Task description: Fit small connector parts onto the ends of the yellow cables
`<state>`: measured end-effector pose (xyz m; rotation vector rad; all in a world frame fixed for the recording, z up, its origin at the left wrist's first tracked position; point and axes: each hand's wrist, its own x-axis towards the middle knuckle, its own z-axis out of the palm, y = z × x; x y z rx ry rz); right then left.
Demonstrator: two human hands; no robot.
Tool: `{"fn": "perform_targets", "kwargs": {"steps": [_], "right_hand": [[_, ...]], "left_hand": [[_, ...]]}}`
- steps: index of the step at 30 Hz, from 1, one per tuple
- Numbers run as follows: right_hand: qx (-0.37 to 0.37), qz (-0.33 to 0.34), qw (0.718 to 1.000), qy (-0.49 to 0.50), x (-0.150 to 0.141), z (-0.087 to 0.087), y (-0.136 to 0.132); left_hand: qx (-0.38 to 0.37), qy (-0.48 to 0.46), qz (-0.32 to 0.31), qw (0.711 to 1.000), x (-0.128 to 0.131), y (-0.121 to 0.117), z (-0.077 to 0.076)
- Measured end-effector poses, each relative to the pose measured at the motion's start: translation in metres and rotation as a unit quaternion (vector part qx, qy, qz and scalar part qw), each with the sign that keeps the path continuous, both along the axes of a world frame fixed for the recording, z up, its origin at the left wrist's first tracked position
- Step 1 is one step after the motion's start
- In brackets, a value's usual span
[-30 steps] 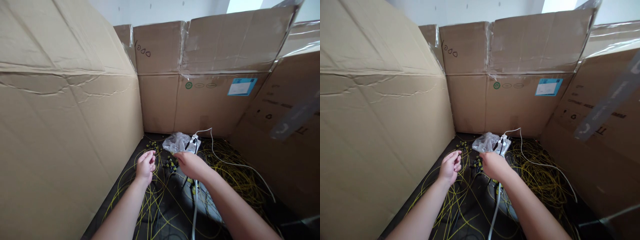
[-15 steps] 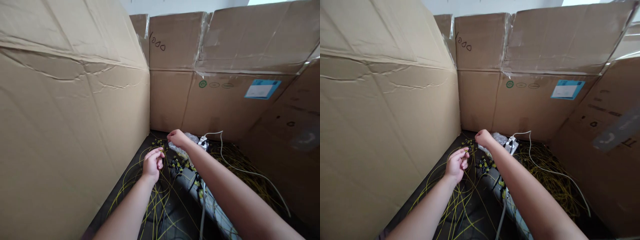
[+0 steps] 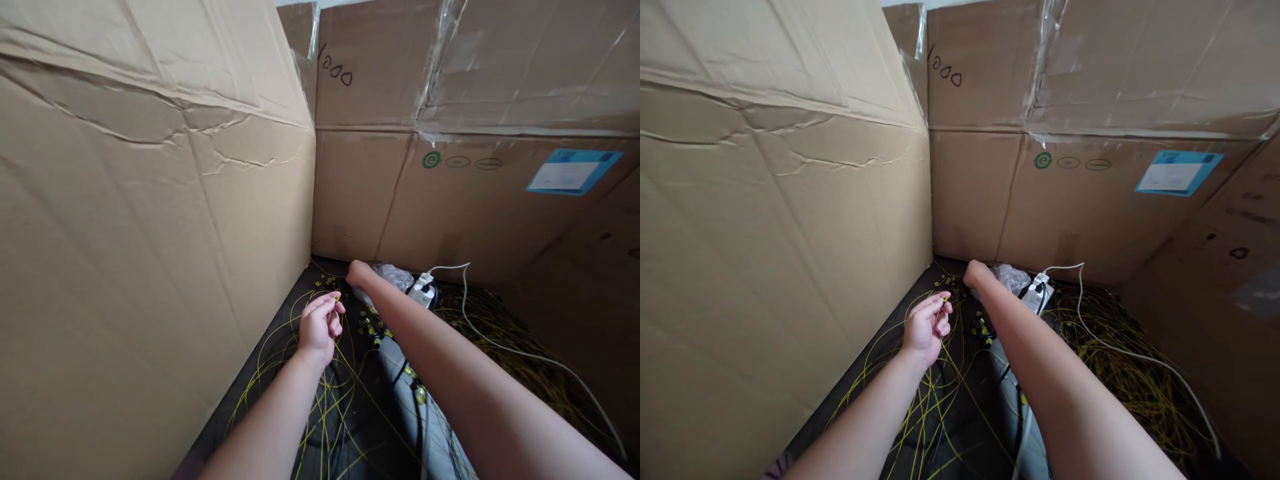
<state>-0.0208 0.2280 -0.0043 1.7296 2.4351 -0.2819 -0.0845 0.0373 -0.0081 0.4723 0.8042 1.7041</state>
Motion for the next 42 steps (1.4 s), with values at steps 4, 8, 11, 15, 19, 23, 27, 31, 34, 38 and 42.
{"fn": "perform_targets", "kwargs": {"steps": [4,8,11,15,19,23,27,31,34,38,42], "right_hand": [[0.005,0.011,1.000,-0.007,0.000,-0.005,0.000],[0.008,0.012,1.000,-0.003,0.000,-0.007,-0.001],[0.013,0.008,1.000,0.010,-0.001,-0.008,-0.002],[0.032,0.000,0.999,0.043,0.000,-0.004,-0.008],[0.070,-0.006,0.992,0.102,0.000,0.011,-0.019],[0.110,0.008,0.978,0.179,0.004,0.034,-0.042],[0.119,0.049,0.956,0.263,0.017,0.056,-0.082],[0.058,0.086,0.894,0.436,0.036,0.061,-0.122],[0.031,0.063,0.843,0.533,0.045,0.053,-0.140],[0.041,0.033,0.812,0.581,0.046,0.039,-0.148],[0.021,0.026,0.791,0.610,0.045,0.030,-0.150]], "left_hand": [[0.002,-0.005,-0.006,1.000,-0.001,0.000,-0.001],[0.003,-0.008,-0.005,1.000,-0.002,0.000,-0.001],[0.007,-0.010,-0.006,1.000,-0.002,0.000,-0.001],[0.007,-0.012,-0.008,1.000,-0.002,0.001,-0.001],[0.000,-0.006,-0.006,1.000,-0.002,0.001,-0.001],[-0.006,0.001,-0.010,1.000,-0.002,0.001,-0.001],[-0.010,0.019,0.003,1.000,-0.001,0.000,0.000],[-0.006,0.041,0.017,0.999,0.000,0.000,0.001],[0.000,0.061,0.032,0.998,-0.001,-0.001,0.002],[0.000,0.078,0.043,0.996,-0.001,-0.002,0.003],[0.005,0.108,0.059,0.992,0.000,-0.002,0.002]]}}
